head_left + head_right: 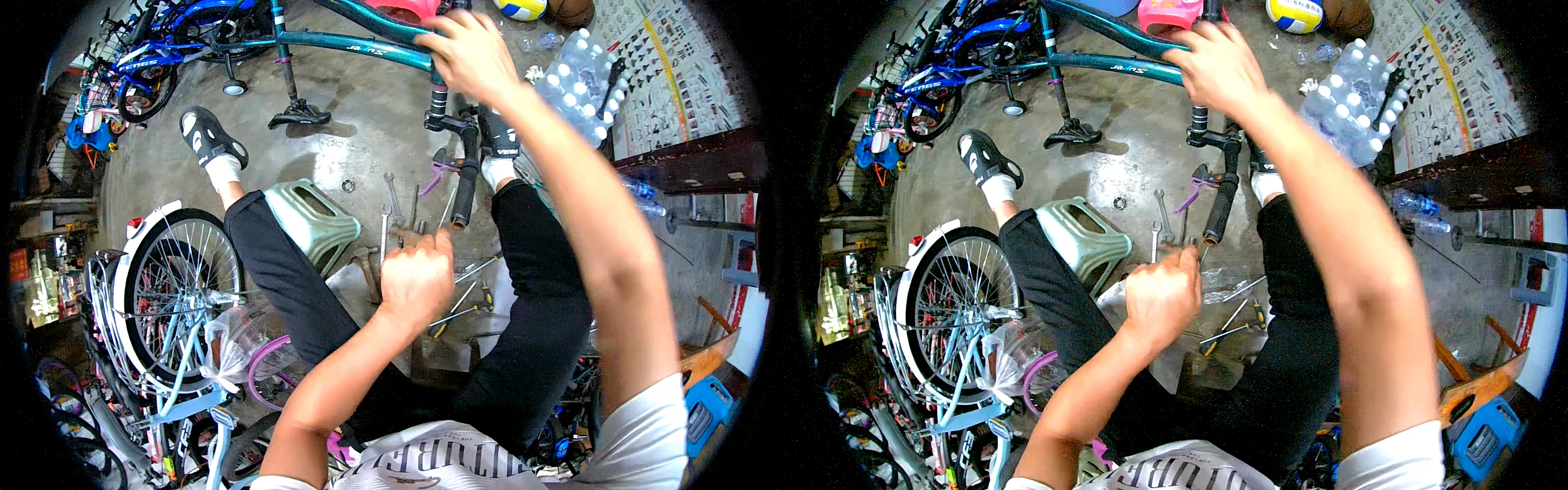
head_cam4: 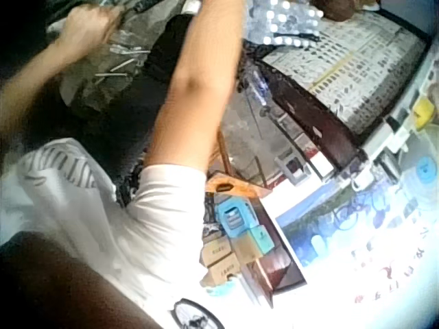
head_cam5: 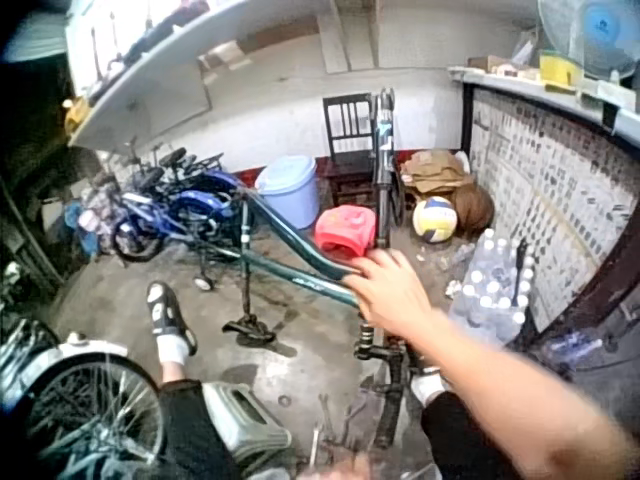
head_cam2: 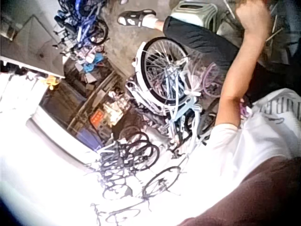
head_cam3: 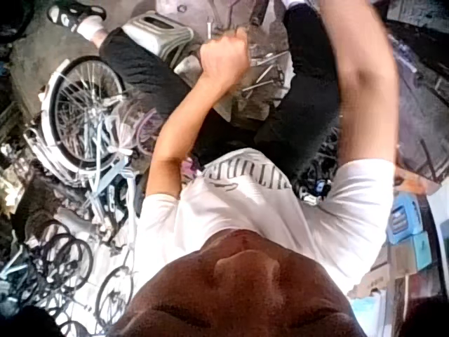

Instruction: The person uses a multi-tool and pliers to work on the brake assembly and handle components of a bicycle frame. They tighten screws with the tool, pull on brake cables, and handle small fasteners one at a time while seated.

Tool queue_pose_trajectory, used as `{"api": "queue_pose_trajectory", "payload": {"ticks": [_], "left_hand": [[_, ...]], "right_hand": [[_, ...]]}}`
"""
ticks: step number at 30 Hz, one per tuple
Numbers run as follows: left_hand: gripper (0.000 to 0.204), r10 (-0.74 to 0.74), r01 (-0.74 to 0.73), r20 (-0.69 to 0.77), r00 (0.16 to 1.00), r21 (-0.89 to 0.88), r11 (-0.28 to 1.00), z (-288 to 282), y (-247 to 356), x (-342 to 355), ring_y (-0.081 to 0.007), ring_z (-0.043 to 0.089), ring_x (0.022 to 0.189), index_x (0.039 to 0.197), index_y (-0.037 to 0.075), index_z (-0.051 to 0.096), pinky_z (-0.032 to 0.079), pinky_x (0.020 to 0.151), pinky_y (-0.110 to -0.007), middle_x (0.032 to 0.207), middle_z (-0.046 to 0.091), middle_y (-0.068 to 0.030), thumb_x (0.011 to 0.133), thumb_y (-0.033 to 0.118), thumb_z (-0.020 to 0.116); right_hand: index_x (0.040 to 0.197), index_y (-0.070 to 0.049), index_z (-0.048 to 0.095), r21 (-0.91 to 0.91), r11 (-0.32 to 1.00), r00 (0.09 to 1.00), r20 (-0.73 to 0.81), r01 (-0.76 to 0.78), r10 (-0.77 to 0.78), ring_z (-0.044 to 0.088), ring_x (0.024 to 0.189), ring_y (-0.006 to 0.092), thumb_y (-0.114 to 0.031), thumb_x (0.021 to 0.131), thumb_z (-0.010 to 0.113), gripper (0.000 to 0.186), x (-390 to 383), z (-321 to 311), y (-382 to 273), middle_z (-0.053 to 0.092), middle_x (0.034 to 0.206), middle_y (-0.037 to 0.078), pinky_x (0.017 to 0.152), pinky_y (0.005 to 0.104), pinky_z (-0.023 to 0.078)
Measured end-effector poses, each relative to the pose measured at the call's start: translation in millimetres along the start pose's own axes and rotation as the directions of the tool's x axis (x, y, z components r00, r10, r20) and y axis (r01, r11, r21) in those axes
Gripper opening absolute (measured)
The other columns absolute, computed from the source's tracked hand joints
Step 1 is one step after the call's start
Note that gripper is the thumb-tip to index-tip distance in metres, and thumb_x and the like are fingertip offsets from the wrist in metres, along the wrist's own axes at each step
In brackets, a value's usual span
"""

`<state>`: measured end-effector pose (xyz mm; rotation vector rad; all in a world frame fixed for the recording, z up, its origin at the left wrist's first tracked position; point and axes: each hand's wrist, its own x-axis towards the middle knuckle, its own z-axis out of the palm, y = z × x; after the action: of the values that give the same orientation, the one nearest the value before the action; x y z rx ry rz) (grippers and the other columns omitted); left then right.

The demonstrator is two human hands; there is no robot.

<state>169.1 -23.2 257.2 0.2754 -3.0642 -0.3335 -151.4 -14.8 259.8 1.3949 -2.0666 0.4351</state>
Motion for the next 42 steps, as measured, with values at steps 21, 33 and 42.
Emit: {"api": "queue_pose_trajectory", "payload": {"ticks": [21,33,42], "left_hand": [[0.018,-0.284,0.259,-0.089,0.955,-0.225,0.939,23,22,-6,-0.0418,0.069,0.065,0.096,0.006,0.063,0.053,0.060,-0.052,0.073,0.070,-0.0198,0.094,0.025,0.065],[0.018,-0.305,0.279,-0.061,0.950,-0.268,0.922,31,28,3,-0.0446,0.069,0.069,0.098,0.004,0.059,0.054,0.062,-0.055,0.079,0.072,-0.0224,0.096,0.022,0.063],[0.022,-0.297,0.284,-0.008,0.955,-0.270,0.920,39,24,26,-0.0476,0.068,0.069,0.101,0.003,0.056,0.052,0.064,-0.058,0.073,0.069,-0.0262,0.096,0.023,0.063]], "right_hand": [[0.100,-0.011,0.058,0.334,-0.875,-0.105,0.914,-0.351,0.392,0.055,0.055,0.0180,-0.054,0.098,0.061,0.044,-180,50,-119,0.056,0.070,0.004,0.048,0.0367,0.046],[0.099,-0.012,0.056,0.347,-0.867,-0.103,0.908,-0.359,0.406,0.053,0.052,0.0183,-0.054,0.098,0.061,0.042,-185,52,-117,0.053,0.066,0.002,0.047,0.0370,0.045],[0.097,-0.006,0.058,0.366,-0.862,-0.099,0.901,-0.351,0.423,0.055,0.057,0.0206,-0.053,0.098,0.061,0.047,-184,46,-120,0.054,0.069,0.006,0.052,0.0369,0.045]]}}
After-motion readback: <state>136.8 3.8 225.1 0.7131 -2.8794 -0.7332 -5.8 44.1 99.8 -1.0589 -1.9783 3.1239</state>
